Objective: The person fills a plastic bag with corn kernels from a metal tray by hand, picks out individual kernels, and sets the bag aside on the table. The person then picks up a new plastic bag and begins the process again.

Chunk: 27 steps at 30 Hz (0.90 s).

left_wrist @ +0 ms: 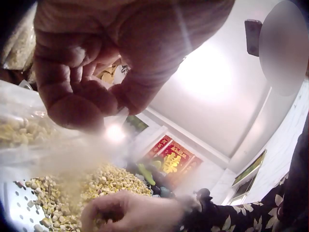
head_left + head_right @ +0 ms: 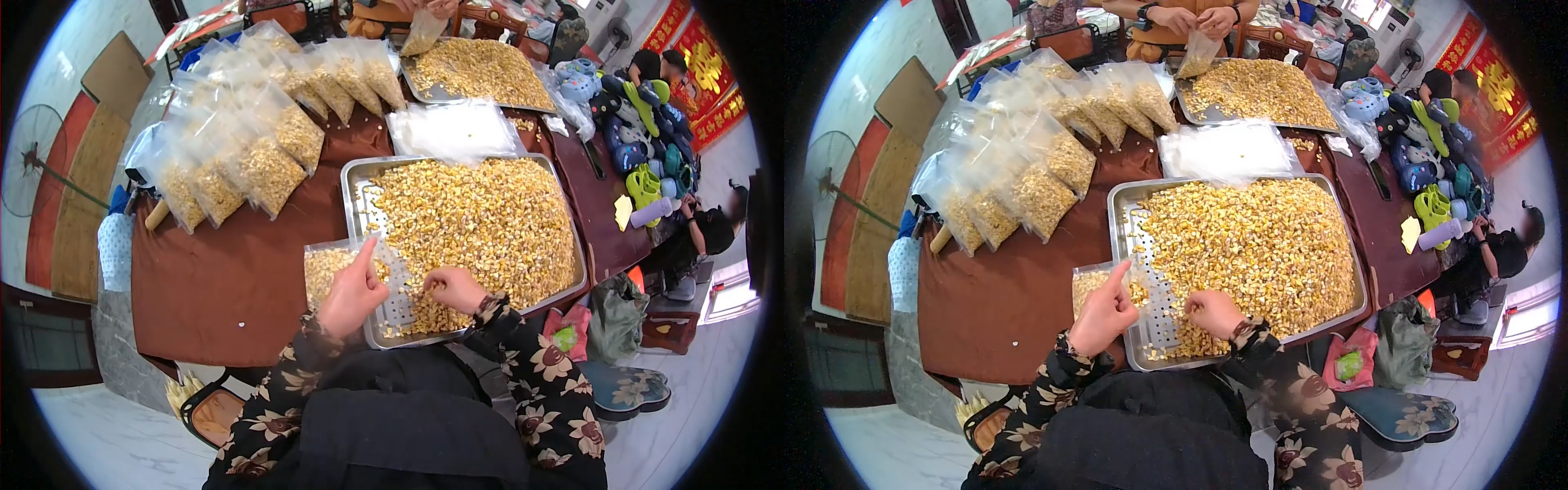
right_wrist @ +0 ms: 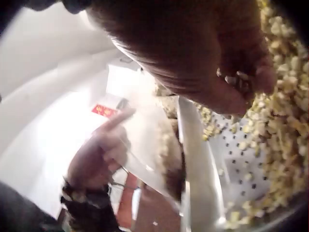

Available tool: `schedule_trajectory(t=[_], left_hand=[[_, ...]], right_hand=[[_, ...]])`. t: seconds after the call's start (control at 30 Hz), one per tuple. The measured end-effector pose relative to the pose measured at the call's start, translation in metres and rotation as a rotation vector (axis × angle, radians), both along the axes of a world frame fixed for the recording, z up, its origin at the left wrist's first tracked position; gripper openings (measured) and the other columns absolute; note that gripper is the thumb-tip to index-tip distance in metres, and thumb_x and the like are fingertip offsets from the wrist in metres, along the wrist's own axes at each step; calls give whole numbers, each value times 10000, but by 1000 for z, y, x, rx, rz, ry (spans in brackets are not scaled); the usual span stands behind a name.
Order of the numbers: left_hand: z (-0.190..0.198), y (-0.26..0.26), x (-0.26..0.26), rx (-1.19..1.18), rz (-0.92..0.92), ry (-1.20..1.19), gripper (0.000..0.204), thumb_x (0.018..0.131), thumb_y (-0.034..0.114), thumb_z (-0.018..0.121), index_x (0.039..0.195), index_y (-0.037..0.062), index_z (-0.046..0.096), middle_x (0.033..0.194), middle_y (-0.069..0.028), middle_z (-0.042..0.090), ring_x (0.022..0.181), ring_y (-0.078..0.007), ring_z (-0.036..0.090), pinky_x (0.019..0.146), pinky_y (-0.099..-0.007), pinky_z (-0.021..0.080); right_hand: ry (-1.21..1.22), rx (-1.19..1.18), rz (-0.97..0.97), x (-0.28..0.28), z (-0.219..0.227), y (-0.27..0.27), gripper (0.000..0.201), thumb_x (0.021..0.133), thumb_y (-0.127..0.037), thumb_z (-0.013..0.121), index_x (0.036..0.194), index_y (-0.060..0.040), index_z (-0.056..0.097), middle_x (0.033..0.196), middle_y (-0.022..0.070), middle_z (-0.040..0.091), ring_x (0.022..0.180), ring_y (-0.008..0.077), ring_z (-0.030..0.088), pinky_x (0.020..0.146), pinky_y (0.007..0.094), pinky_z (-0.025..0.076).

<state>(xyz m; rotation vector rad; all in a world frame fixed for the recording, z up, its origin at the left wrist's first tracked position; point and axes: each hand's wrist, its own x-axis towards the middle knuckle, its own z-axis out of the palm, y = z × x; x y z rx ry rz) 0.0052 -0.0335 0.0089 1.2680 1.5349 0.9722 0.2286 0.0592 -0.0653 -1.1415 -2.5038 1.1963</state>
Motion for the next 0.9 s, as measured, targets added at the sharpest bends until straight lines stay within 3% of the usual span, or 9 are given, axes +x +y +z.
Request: schedule_trajectory(t=[0.03, 0.1, 0.27, 0.37, 0.6, 0.7, 0.77, 0.8, 0.9], left_hand=[[0, 0, 1, 3, 0, 11, 699, 728, 41, 577, 1369, -10, 305, 640, -72, 487, 574, -154, 500, 580, -299, 432], [-2, 1, 2, -15, 0, 0, 698, 727, 41, 579, 1368, -12, 306, 643, -75, 490, 578, -155, 506, 581, -301, 433], [-3, 0, 4, -34, 2, -8, 710, 724, 43, 582, 1372, -13, 298, 647, -73, 497, 585, -156, 517, 583, -305, 437], [-6, -1, 3, 35, 22, -22, 699, 731, 16, 569, 1378, -10, 304, 626, -20, 484, 538, -83, 483, 515, -245, 426], [-3, -2, 0, 19, 6, 15, 704, 728, 11, 572, 1381, 2, 308, 651, -30, 480, 575, -91, 475, 551, -256, 427], [-2, -4, -11, 15, -37, -29, 682, 741, -3, 561, 1379, 3, 319, 668, -9, 480, 581, -72, 465, 552, -228, 417], [7, -8, -29, 9, -63, -75, 664, 749, -12, 553, 1375, 3, 330, 676, 8, 476, 587, -60, 459, 552, -212, 412], [19, -12, -41, 9, -123, -71, 646, 757, -21, 540, 1371, 4, 341, 685, 25, 458, 591, -47, 452, 550, -199, 409], [37, -25, -73, 1, -172, -114, 590, 772, -38, 507, 1349, 8, 392, 718, 54, 427, 591, -24, 435, 544, -182, 405]], right_hand=[[1, 0, 0, -5, 16, 4, 152, 733, -105, 599, 874, -77, 649, 723, 87, 622, 671, 239, 612, 623, 331, 489], [68, -513, -204, -20, 56, 9, 169, 794, -103, 618, 952, -43, 621, 753, 32, 602, 649, 107, 586, 593, 249, 475], [339, -619, -202, -52, 88, 0, 180, 844, -102, 597, 1000, -12, 600, 769, 16, 586, 623, 63, 568, 574, 200, 472], [422, -622, -196, -68, 86, -9, 264, 847, -132, 569, 1069, 8, 595, 740, 42, 595, 589, 87, 569, 545, 237, 470], [261, -267, -73, -64, 100, -9, 265, 882, -165, 515, 1047, 17, 613, 904, 139, 659, 750, 246, 640, 689, 327, 498], [85, 93, -72, -51, 84, 2, 219, 877, -169, 543, 1005, -30, 654, 979, 113, 658, 773, 239, 635, 672, 307, 499], [44, 602, -80, -48, 79, 1, 183, 835, -145, 562, 919, -19, 664, 917, 153, 651, 789, 315, 622, 709, 352, 495], [-113, 184, -171, -47, 88, 3, 195, 813, -132, 573, 953, -27, 660, 922, 160, 653, 830, 318, 623, 738, 377, 493], [-45, 159, -154, -42, 72, 12, 217, 800, -119, 579, 985, -37, 658, 922, 168, 653, 835, 325, 624, 760, 361, 495]])
